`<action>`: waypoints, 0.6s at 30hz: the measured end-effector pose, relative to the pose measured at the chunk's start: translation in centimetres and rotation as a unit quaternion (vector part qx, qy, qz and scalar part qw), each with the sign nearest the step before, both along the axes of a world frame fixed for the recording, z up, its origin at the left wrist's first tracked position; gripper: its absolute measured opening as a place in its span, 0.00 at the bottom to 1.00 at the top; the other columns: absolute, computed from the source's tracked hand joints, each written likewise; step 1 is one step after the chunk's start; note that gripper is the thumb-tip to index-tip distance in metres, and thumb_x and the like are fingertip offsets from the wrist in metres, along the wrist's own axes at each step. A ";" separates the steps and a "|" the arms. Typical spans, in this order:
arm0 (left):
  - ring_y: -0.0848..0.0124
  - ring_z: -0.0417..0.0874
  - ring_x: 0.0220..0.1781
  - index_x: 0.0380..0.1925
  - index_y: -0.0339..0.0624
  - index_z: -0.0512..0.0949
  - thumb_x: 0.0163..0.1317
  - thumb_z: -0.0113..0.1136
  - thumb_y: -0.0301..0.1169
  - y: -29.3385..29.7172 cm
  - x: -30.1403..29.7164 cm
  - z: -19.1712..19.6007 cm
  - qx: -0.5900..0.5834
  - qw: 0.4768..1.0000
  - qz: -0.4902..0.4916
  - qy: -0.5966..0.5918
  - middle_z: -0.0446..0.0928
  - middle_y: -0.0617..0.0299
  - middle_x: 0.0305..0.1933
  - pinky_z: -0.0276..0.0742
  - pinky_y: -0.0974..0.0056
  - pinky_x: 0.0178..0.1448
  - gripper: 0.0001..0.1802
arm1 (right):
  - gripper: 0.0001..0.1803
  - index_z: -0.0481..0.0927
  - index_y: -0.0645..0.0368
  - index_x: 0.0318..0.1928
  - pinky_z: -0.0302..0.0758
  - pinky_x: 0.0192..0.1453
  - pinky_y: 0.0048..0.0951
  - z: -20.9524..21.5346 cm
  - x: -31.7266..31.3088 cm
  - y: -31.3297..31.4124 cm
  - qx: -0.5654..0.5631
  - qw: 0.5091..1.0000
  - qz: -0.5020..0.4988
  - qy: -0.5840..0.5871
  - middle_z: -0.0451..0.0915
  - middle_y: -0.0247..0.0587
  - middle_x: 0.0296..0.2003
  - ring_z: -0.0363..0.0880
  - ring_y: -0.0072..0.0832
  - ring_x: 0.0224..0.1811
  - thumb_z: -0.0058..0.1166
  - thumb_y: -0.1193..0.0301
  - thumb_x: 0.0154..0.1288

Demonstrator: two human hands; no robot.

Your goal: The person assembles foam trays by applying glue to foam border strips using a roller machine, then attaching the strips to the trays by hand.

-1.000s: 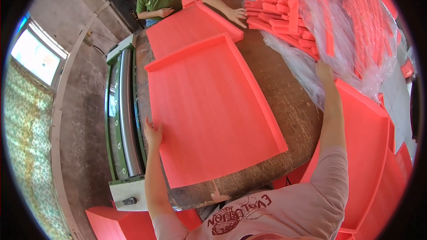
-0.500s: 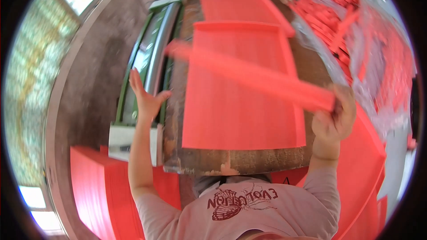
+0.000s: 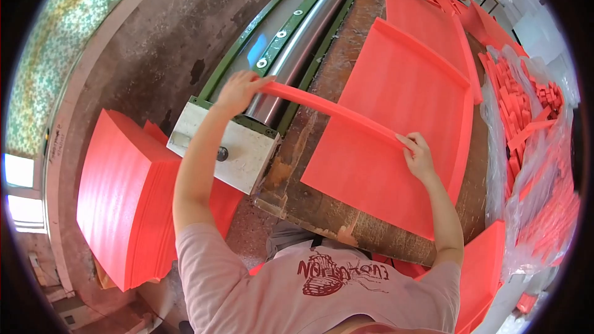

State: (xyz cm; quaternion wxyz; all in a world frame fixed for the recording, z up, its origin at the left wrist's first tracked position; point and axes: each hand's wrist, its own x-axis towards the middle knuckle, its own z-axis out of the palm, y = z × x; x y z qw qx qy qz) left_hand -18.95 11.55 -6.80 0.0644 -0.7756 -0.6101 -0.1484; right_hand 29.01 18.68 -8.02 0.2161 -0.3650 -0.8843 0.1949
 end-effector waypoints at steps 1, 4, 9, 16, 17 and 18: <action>0.62 0.72 0.46 0.53 0.65 0.71 0.55 0.46 0.25 -0.4 -1.4 0.3 0.000 0.999 0.025 0.025 0.72 0.60 0.36 0.67 0.59 0.54 0.26 | 0.25 0.76 0.51 0.49 0.69 0.43 0.29 -0.1 -1.7 0.0 -0.003 1.000 0.000 -0.003 0.68 0.39 0.34 0.70 0.32 0.37 0.48 0.86 0.49; 0.61 0.73 0.44 0.53 0.65 0.71 0.52 0.46 0.23 -3.3 -7.6 0.9 -0.003 0.989 0.111 0.096 0.72 0.60 0.36 0.69 0.59 0.49 0.28 | 0.24 0.80 0.46 0.45 0.69 0.38 0.35 -0.3 -10.2 1.2 0.163 0.985 0.059 -0.004 0.70 0.39 0.28 0.71 0.35 0.32 0.49 0.82 0.45; 0.60 0.75 0.42 0.54 0.66 0.70 0.55 0.44 0.25 -9.0 -17.4 8.0 -0.028 0.909 0.282 0.306 0.74 0.59 0.39 0.72 0.57 0.46 0.27 | 0.19 0.81 0.42 0.41 0.69 0.31 0.38 -1.8 -25.9 1.8 0.166 0.980 0.097 0.047 0.71 0.40 0.24 0.73 0.38 0.29 0.49 0.77 0.50; 0.58 0.71 0.53 0.56 0.49 0.68 0.58 0.51 0.25 -6.3 -14.9 28.2 0.332 0.919 0.185 0.105 0.75 0.56 0.50 0.63 0.58 0.59 0.23 | 0.14 0.81 0.55 0.36 0.73 0.39 0.37 0.0 -35.8 0.5 -0.049 0.986 0.089 0.134 0.78 0.44 0.31 0.75 0.41 0.33 0.60 0.67 0.45; 0.58 0.72 0.52 0.55 0.49 0.69 0.59 0.52 0.26 -4.9 -12.0 29.0 0.361 0.911 0.141 0.143 0.75 0.56 0.49 0.63 0.58 0.58 0.22 | 0.17 0.81 0.58 0.35 0.73 0.41 0.37 -0.4 -36.1 0.6 -0.111 0.982 0.094 0.118 0.79 0.45 0.33 0.76 0.40 0.35 0.62 0.64 0.42; 0.57 0.72 0.51 0.54 0.49 0.70 0.59 0.52 0.28 -3.7 -9.2 29.9 0.391 0.898 0.095 0.180 0.75 0.56 0.49 0.63 0.58 0.58 0.20 | 0.17 0.82 0.55 0.34 0.70 0.46 0.38 -0.7 -36.2 0.3 -0.023 0.992 0.082 0.092 0.80 0.41 0.30 0.75 0.37 0.39 0.62 0.62 0.42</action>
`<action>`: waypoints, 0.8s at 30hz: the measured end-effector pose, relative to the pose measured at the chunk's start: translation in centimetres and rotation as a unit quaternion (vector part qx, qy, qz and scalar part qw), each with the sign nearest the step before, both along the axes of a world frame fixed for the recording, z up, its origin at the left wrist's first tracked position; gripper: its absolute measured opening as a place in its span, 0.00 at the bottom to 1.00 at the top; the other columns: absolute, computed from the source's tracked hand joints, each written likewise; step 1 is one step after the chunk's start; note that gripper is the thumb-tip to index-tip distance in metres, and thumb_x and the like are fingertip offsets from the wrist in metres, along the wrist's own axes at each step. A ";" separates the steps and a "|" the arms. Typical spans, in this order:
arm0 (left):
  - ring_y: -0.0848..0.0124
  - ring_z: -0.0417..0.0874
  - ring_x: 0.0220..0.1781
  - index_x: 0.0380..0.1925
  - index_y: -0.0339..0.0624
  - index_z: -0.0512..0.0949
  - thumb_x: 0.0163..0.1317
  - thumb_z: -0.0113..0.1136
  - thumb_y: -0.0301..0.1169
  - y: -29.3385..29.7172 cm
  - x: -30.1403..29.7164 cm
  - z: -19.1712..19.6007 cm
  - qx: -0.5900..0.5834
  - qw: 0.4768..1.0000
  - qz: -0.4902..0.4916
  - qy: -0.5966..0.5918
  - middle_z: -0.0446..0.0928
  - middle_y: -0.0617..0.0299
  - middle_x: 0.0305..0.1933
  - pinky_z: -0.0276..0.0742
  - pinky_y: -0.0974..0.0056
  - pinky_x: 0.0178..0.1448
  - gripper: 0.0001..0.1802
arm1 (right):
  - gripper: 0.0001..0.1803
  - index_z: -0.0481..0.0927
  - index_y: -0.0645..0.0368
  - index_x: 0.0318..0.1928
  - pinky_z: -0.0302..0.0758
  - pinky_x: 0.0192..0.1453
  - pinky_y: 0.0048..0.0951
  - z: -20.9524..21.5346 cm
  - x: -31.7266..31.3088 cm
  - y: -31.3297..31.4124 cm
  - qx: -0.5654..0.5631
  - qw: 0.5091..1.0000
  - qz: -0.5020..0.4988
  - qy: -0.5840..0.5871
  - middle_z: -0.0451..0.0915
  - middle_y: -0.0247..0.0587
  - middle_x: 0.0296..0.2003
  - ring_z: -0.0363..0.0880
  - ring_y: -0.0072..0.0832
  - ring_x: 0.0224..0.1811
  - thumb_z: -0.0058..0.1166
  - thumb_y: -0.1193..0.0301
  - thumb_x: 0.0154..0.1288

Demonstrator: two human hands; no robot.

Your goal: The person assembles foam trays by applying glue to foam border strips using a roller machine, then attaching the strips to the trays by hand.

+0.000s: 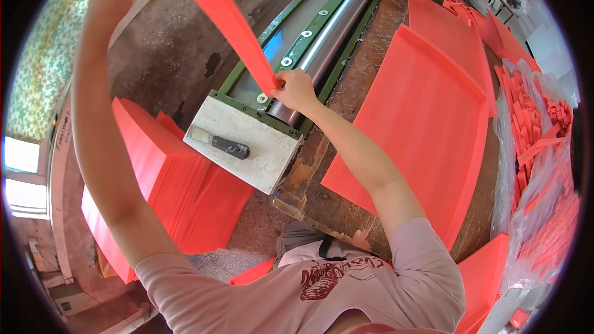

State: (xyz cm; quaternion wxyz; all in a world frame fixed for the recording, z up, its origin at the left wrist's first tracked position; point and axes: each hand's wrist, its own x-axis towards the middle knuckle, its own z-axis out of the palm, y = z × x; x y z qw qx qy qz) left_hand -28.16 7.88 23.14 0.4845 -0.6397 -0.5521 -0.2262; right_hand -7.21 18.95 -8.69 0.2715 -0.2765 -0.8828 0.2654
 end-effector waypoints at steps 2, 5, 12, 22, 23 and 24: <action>0.57 0.68 0.47 0.60 0.45 0.62 0.47 0.55 0.17 0.1 10.2 1.4 -0.146 0.978 0.029 -0.149 0.73 0.54 0.47 0.63 0.58 0.57 0.35 | 0.15 0.82 0.53 0.33 0.65 0.50 0.36 0.1 1.2 -0.4 0.004 0.998 -0.030 -0.046 0.81 0.37 0.30 0.74 0.33 0.42 0.63 0.61 0.42; 0.57 0.68 0.46 0.58 0.43 0.63 0.47 0.54 0.16 -0.2 11.4 1.7 -0.125 0.985 -0.001 -0.117 0.74 0.55 0.45 0.65 0.59 0.54 0.34 | 0.14 0.83 0.51 0.32 0.63 0.49 0.35 0.5 3.6 -0.8 0.058 0.995 -0.060 -0.061 0.80 0.36 0.28 0.74 0.31 0.40 0.63 0.60 0.43; 0.61 0.71 0.56 0.55 0.43 0.68 0.62 0.49 0.28 -3.3 4.6 -2.9 -0.173 0.968 0.026 -0.181 0.72 0.56 0.54 0.64 0.61 0.60 0.20 | 0.15 0.79 0.59 0.35 0.72 0.41 0.37 2.9 20.2 -2.8 -0.013 0.998 -0.039 0.042 0.79 0.44 0.32 0.77 0.38 0.37 0.61 0.65 0.46; 0.72 0.77 0.42 0.49 0.39 0.73 0.54 0.60 0.24 -10.2 25.6 -33.3 -0.356 0.533 -0.268 -0.719 0.78 0.59 0.40 0.73 0.67 0.45 0.20 | 0.13 0.72 0.64 0.37 0.66 0.48 0.25 3.3 54.4 -18.4 -0.173 0.960 -0.221 0.014 0.71 0.39 0.36 0.70 0.27 0.42 0.55 0.82 0.48; 0.72 0.77 0.42 0.49 0.39 0.73 0.54 0.60 0.24 -10.0 25.7 -34.9 -0.361 0.530 -0.270 -0.718 0.78 0.59 0.40 0.73 0.67 0.45 0.20 | 0.13 0.72 0.63 0.37 0.66 0.49 0.25 2.8 54.8 -19.0 -0.170 0.959 -0.222 0.039 0.72 0.39 0.37 0.70 0.27 0.43 0.54 0.82 0.48; 0.69 0.78 0.42 0.47 0.39 0.74 0.53 0.60 0.23 -9.6 25.8 -36.3 -0.365 0.602 -0.263 -0.660 0.77 0.56 0.40 0.73 0.67 0.45 0.19 | 0.13 0.72 0.63 0.37 0.66 0.49 0.25 2.1 55.0 -19.4 -0.170 0.957 -0.232 0.040 0.72 0.39 0.37 0.70 0.27 0.43 0.54 0.82 0.48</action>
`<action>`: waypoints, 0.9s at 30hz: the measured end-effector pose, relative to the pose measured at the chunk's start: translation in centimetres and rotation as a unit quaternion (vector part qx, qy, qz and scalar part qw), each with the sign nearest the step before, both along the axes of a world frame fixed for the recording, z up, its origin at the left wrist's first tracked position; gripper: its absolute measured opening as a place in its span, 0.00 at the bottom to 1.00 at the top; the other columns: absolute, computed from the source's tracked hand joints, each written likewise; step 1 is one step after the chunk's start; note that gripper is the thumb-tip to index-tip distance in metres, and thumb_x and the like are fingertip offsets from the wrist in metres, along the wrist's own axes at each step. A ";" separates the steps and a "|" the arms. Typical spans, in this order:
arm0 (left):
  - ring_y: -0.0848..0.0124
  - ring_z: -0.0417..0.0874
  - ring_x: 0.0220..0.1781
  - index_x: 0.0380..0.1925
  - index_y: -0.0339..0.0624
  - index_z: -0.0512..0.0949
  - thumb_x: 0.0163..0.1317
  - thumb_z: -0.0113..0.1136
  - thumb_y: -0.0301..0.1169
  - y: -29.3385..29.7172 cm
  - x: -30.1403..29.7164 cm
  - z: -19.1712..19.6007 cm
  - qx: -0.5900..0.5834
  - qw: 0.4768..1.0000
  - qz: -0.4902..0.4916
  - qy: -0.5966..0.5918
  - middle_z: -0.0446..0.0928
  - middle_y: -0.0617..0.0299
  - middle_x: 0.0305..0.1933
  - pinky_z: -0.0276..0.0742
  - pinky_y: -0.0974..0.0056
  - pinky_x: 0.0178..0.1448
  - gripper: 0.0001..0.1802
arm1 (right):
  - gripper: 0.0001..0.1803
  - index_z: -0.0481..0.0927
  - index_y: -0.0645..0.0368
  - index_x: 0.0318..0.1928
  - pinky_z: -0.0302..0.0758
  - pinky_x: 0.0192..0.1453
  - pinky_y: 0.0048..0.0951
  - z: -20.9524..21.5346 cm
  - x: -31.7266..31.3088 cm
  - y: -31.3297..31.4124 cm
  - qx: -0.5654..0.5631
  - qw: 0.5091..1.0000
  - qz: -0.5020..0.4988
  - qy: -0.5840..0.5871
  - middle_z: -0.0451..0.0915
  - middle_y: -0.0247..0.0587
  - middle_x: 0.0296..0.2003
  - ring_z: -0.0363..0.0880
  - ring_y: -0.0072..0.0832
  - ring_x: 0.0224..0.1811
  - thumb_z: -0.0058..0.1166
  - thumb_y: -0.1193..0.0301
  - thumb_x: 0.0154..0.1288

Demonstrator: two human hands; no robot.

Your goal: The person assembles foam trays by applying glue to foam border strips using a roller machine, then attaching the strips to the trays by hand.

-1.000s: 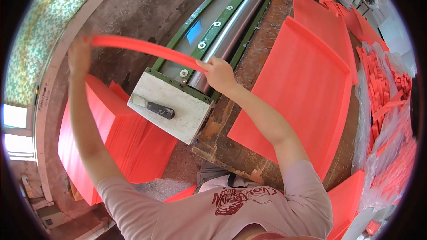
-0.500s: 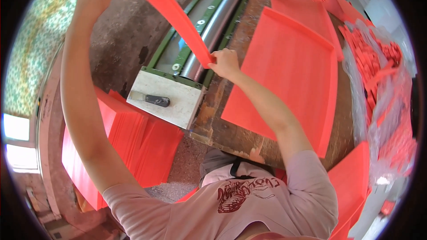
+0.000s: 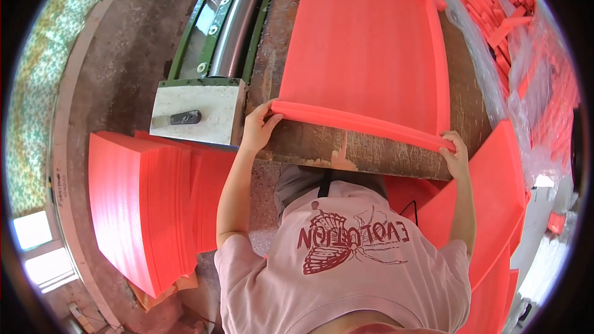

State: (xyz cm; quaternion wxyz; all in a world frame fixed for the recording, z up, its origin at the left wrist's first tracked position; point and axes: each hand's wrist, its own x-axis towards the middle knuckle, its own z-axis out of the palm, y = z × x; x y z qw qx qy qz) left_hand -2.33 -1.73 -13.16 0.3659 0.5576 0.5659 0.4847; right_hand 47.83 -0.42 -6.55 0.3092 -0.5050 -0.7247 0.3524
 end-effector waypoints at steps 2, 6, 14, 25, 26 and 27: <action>0.61 0.78 0.42 0.43 0.36 0.74 0.52 0.60 0.23 0.7 0.5 -0.7 0.023 0.996 -0.009 0.090 0.76 0.49 0.40 0.73 0.66 0.45 0.17 | 0.13 0.72 0.63 0.37 0.66 0.51 0.26 -0.8 0.2 0.0 0.043 0.999 -0.023 -0.010 0.72 0.41 0.40 0.70 0.29 0.46 0.54 0.82 0.49; 0.60 0.78 0.44 0.41 0.34 0.75 0.53 0.58 0.23 0.5 -0.6 -0.4 0.004 0.987 -0.042 0.157 0.76 0.51 0.41 0.72 0.66 0.47 0.13 | 0.13 0.72 0.63 0.39 0.68 0.51 0.28 0.0 -1.0 0.3 0.067 0.994 -0.029 -0.086 0.74 0.46 0.41 0.73 0.35 0.45 0.54 0.82 0.50; 0.63 0.77 0.45 0.40 0.34 0.75 0.55 0.56 0.21 0.6 -0.2 1.1 0.004 0.980 -0.067 0.189 0.77 0.54 0.41 0.71 0.67 0.50 0.12 | 0.15 0.73 0.63 0.40 0.69 0.51 0.32 -0.4 -1.3 0.1 0.014 0.993 -0.046 -0.107 0.74 0.46 0.42 0.73 0.39 0.48 0.54 0.83 0.49; 0.56 0.56 0.67 0.55 0.41 0.67 0.57 0.52 0.32 1.8 3.4 3.3 0.098 0.983 -0.036 0.152 0.65 0.52 0.59 0.53 0.56 0.67 0.24 | 0.40 0.67 0.58 0.57 0.43 0.66 0.58 0.5 -10.7 -0.3 0.146 0.925 0.001 -0.351 0.60 0.48 0.61 0.49 0.45 0.67 0.62 0.51 0.44; 0.56 0.56 0.67 0.55 0.41 0.67 0.57 0.52 0.32 2.0 5.5 4.0 0.104 0.982 -0.049 0.147 0.65 0.52 0.59 0.53 0.56 0.67 0.24 | 0.42 0.64 0.58 0.59 0.42 0.66 0.58 0.8 -14.4 -0.4 0.168 0.936 0.032 -0.308 0.58 0.49 0.62 0.48 0.44 0.68 0.60 0.50 0.46; 0.56 0.56 0.67 0.56 0.42 0.66 0.57 0.50 0.34 2.1 8.5 5.0 0.118 0.937 -0.038 0.326 0.65 0.53 0.60 0.50 0.53 0.68 0.24 | 0.44 0.63 0.61 0.59 0.44 0.68 0.53 0.2 -17.7 -0.4 0.182 0.948 0.066 -0.251 0.57 0.51 0.63 0.49 0.42 0.68 0.60 0.49 0.46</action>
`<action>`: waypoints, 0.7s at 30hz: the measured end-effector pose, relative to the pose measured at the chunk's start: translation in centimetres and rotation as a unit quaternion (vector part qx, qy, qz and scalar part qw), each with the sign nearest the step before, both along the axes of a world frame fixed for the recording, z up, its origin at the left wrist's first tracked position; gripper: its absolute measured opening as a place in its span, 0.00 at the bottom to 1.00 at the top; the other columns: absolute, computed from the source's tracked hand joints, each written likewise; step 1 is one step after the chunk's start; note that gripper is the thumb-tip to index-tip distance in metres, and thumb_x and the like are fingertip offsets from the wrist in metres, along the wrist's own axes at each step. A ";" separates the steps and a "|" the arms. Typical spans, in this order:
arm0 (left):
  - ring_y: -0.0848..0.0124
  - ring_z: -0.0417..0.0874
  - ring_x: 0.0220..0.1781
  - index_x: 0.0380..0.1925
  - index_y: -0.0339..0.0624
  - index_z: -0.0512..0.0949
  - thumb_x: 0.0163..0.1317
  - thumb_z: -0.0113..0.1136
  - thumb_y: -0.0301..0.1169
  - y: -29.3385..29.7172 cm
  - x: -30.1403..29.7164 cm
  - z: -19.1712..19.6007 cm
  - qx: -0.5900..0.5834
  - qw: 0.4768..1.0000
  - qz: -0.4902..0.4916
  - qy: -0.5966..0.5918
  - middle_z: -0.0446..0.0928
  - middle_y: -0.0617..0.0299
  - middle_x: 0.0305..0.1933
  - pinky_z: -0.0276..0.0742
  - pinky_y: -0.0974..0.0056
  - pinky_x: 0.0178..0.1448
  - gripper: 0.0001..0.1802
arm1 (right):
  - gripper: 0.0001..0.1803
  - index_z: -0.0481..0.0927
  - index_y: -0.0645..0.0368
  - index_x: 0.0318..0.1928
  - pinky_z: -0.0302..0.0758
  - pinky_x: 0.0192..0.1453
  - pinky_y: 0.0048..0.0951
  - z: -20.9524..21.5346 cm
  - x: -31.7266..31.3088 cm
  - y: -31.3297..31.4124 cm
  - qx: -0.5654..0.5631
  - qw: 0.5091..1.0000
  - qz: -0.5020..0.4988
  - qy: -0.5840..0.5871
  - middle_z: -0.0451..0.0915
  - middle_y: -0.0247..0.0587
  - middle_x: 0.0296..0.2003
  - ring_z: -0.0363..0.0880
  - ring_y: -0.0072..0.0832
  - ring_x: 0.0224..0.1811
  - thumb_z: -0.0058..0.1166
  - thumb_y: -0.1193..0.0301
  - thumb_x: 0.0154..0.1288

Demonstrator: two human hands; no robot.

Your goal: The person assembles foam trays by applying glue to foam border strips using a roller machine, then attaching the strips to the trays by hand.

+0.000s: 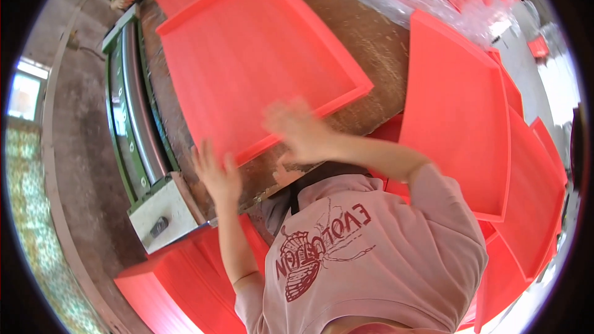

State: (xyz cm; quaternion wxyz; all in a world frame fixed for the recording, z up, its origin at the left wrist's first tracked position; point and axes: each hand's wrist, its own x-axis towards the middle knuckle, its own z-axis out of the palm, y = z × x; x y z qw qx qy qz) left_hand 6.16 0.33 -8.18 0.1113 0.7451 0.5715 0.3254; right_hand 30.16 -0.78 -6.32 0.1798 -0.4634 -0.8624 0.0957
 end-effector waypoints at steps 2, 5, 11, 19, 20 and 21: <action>0.55 0.56 0.67 0.55 0.45 0.68 0.57 0.47 0.36 -0.1 3.9 0.2 0.008 0.964 0.015 0.265 0.66 0.56 0.60 0.47 0.47 0.68 0.24 | 0.47 0.58 0.66 0.60 0.44 0.68 0.50 -3.5 -4.0 0.0 0.013 0.998 0.052 0.016 0.56 0.54 0.63 0.47 0.46 0.68 0.61 0.50 0.45; 0.55 0.58 0.66 0.53 0.46 0.71 0.58 0.45 0.35 0.2 1.1 -1.7 0.007 0.950 0.033 0.310 0.68 0.57 0.59 0.46 0.45 0.68 0.22 | 0.48 0.57 0.70 0.60 0.44 0.69 0.48 -1.9 1.1 -0.1 -0.051 0.997 -0.052 -0.002 0.55 0.58 0.63 0.45 0.47 0.69 0.60 0.50 0.46; 0.52 0.62 0.63 0.50 0.38 0.71 0.62 0.38 0.30 0.5 -1.6 -2.5 0.041 0.966 0.047 0.249 0.70 0.52 0.56 0.48 0.45 0.67 0.19 | 0.48 0.46 0.71 0.64 0.45 0.70 0.41 -7.0 10.8 -1.3 0.153 0.875 -0.446 0.112 0.49 0.61 0.64 0.45 0.49 0.68 0.59 0.59 0.52; 0.55 0.68 0.59 0.51 0.31 0.68 0.63 0.39 0.31 0.5 -4.5 -3.5 0.062 0.976 0.022 0.206 0.70 0.47 0.54 0.53 0.51 0.67 0.19 | 0.44 0.47 0.71 0.64 0.51 0.68 0.36 -5.3 10.1 -1.1 0.047 0.830 -0.462 0.308 0.52 0.62 0.62 0.50 0.46 0.67 0.58 0.64 0.55; 0.58 0.68 0.60 0.52 0.32 0.67 0.64 0.40 0.33 0.5 -5.9 -3.6 -0.086 0.986 0.067 -0.128 0.69 0.49 0.55 0.55 0.53 0.66 0.20 | 0.45 0.48 0.73 0.63 0.55 0.67 0.37 -5.0 11.1 -0.8 0.009 0.837 -0.476 0.271 0.55 0.62 0.61 0.55 0.47 0.64 0.58 0.61 0.54; 0.60 0.68 0.60 0.53 0.34 0.66 0.64 0.41 0.35 0.6 -7.0 -3.8 -0.229 0.862 0.089 -0.444 0.68 0.51 0.57 0.58 0.55 0.65 0.21 | 0.47 0.49 0.74 0.62 0.59 0.65 0.37 -4.6 12.6 -0.8 -0.027 0.837 -0.495 0.231 0.59 0.62 0.59 0.60 0.47 0.62 0.59 0.58 0.53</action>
